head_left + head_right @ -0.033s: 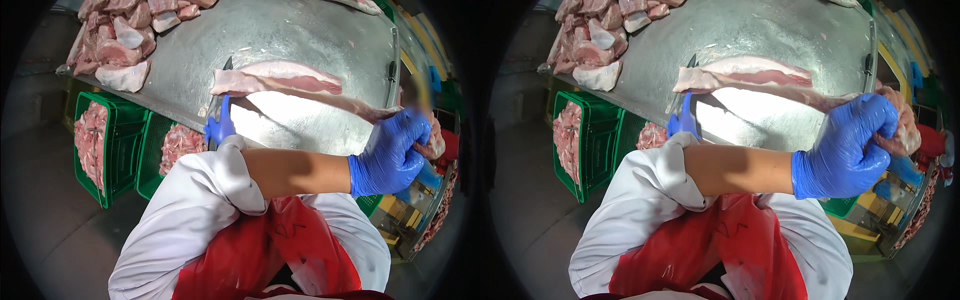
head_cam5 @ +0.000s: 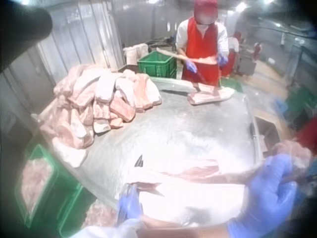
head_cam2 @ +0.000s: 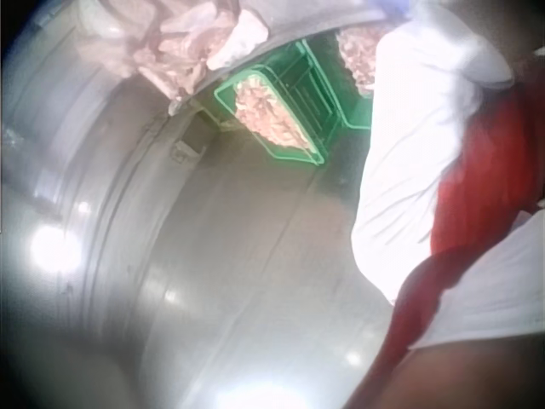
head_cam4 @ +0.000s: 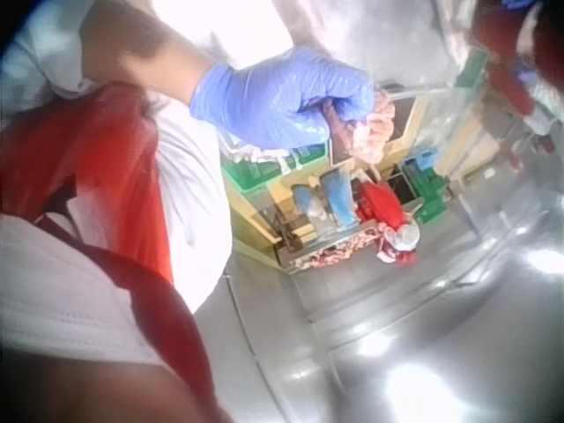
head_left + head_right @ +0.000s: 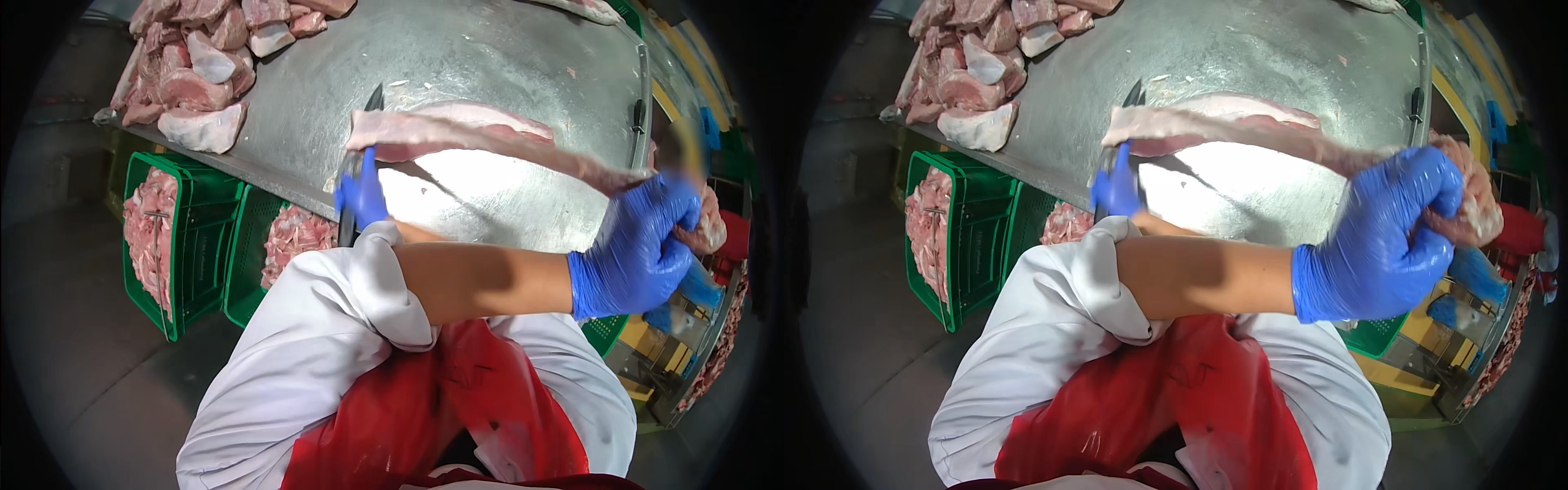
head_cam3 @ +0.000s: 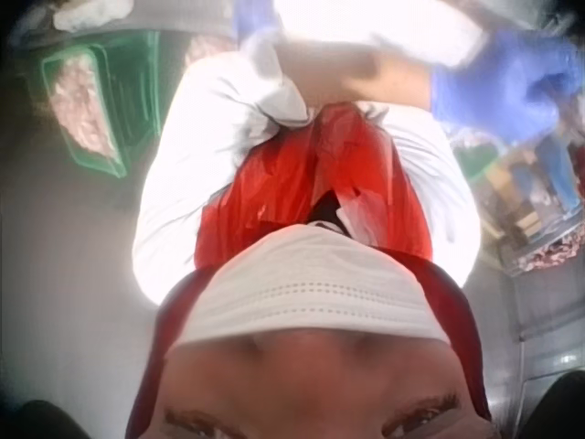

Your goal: The person uses a knife to trim and slice large pieces of raw meat on a stainless steel table. They separate fat and connective tissue, place trimmed pieces into green crates, and continue processing additional cuts throughout the clip.

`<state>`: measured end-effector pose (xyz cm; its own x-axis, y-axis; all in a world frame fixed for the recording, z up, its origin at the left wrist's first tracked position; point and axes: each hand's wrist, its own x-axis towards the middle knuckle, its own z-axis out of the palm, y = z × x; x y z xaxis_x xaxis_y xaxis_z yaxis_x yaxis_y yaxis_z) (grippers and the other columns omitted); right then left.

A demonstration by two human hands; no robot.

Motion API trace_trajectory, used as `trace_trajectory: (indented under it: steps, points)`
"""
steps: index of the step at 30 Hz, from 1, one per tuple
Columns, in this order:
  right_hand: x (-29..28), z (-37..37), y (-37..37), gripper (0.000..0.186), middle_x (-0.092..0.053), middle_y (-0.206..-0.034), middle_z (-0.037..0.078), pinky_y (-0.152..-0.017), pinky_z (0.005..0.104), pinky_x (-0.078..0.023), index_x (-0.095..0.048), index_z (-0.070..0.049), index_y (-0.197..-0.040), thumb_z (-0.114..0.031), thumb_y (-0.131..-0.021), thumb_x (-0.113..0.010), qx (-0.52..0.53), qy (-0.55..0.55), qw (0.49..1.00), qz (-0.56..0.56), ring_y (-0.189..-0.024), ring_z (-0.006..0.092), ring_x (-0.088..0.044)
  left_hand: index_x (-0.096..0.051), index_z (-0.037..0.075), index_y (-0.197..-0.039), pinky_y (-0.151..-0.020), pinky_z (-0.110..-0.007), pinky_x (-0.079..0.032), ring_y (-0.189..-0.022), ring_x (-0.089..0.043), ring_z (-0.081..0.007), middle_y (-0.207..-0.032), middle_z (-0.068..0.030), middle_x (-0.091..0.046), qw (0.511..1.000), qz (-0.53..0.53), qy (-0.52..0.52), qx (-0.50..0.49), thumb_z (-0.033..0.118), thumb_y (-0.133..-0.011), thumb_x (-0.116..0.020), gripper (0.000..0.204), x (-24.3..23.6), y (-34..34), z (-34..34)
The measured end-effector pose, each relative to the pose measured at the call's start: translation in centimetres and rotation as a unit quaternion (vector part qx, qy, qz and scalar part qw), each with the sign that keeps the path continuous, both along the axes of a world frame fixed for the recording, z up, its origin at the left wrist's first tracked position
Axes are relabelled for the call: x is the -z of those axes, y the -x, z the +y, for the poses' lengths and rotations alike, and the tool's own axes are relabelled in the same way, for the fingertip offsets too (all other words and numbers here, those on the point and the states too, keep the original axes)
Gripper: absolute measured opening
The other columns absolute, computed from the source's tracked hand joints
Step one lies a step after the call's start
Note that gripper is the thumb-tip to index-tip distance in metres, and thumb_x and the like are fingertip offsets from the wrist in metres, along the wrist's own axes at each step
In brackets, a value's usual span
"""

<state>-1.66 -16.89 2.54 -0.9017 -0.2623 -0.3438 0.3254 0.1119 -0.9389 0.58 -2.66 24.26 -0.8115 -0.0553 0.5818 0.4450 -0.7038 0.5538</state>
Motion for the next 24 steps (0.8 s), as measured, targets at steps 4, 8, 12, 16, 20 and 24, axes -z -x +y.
trace_trajectory:
  steps: [4,8,12,16,20,24]
  points:
    - [2.8,-5.3,5.1,0.057,-0.063,-0.077,0.008,-0.069,0.0362,-0.052,-0.033,-0.012,-0.15,-0.024,-0.097,-0.051,0.027,0.014,0.999,0.014,-0.068,0.0193,-0.06,-0.043,0.003,-0.084,-0.063,-0.033,-0.045,-0.067,-0.053,-0.0239,-0.076,-0.0113,-0.051,0.999,0.027,-0.003,0.04,-0.01,-0.071,-0.045,0.018,-2.0,-1.3,3.0]
    - [2.1,-8.5,4.3,0.057,-0.063,-0.077,0.007,-0.07,0.0351,-0.051,-0.035,-0.013,-0.15,-0.023,-0.097,-0.052,-0.004,0.059,0.998,-0.003,-0.068,0.0177,-0.058,-0.042,0.003,-0.084,-0.064,-0.033,-0.044,-0.067,-0.051,-0.0224,-0.074,-0.0092,-0.049,0.998,0.061,0.003,-0.03,-0.01,-0.07,-0.044,0.019,-6.7,-1.0,5.4]
    - [-4.5,-3.3,2.2,0.057,-0.062,-0.077,0.006,-0.071,0.0341,-0.051,-0.036,-0.014,-0.151,-0.022,-0.097,-0.052,-0.057,0.121,0.99,-0.051,-0.069,0.0161,-0.057,-0.047,0.002,-0.088,-0.064,-0.034,-0.046,-0.067,-0.053,-0.0225,-0.075,-0.0087,-0.052,0.99,0.119,0.065,-0.044,-0.001,-0.076,-0.049,0.013,-9.6,0.7,4.9]
    - [-6.7,5.3,-2.8,0.057,-0.062,-0.077,0.004,-0.072,0.033,-0.05,-0.037,-0.015,-0.151,-0.021,-0.097,-0.053,-0.135,0.061,0.988,-0.045,-0.069,0.0146,-0.056,-0.053,0.002,-0.092,-0.064,-0.036,-0.047,-0.067,-0.055,-0.0226,-0.077,-0.0082,-0.055,0.951,0.214,0.216,-0.062,0.008,-0.082,-0.054,0.011,-10.3,5.6,0.2]
    - [-2.1,18.3,-13.6,0.079,-0.064,-0.077,0.005,-0.06,0.0275,-0.05,-0.018,-0.035,-0.158,-0.008,-0.091,-0.051,-0.193,-0.034,0.98,-0.017,-0.059,0.0114,-0.056,-0.059,0.001,-0.099,-0.065,-0.035,-0.047,-0.069,-0.055,-0.0199,-0.082,-0.0053,-0.057,0.837,0.198,0.506,-0.07,0.019,-0.084,-0.067,0.025,-2.8,7.0,-10.0]
    - [-2.9,28.8,-23.1,0.078,-0.061,-0.067,0.002,-0.048,0.0219,-0.045,-0.023,-0.035,-0.157,-0.002,-0.09,-0.047,-0.15,0.012,0.976,-0.156,-0.046,0.0075,-0.05,-0.057,0.001,-0.113,-0.076,-0.038,-0.052,-0.085,-0.066,-0.0319,-0.093,-0.0159,-0.066,0.668,-0.023,0.737,0.097,0.026,-0.082,-0.069,0.041,19.9,3.1,-25.0]
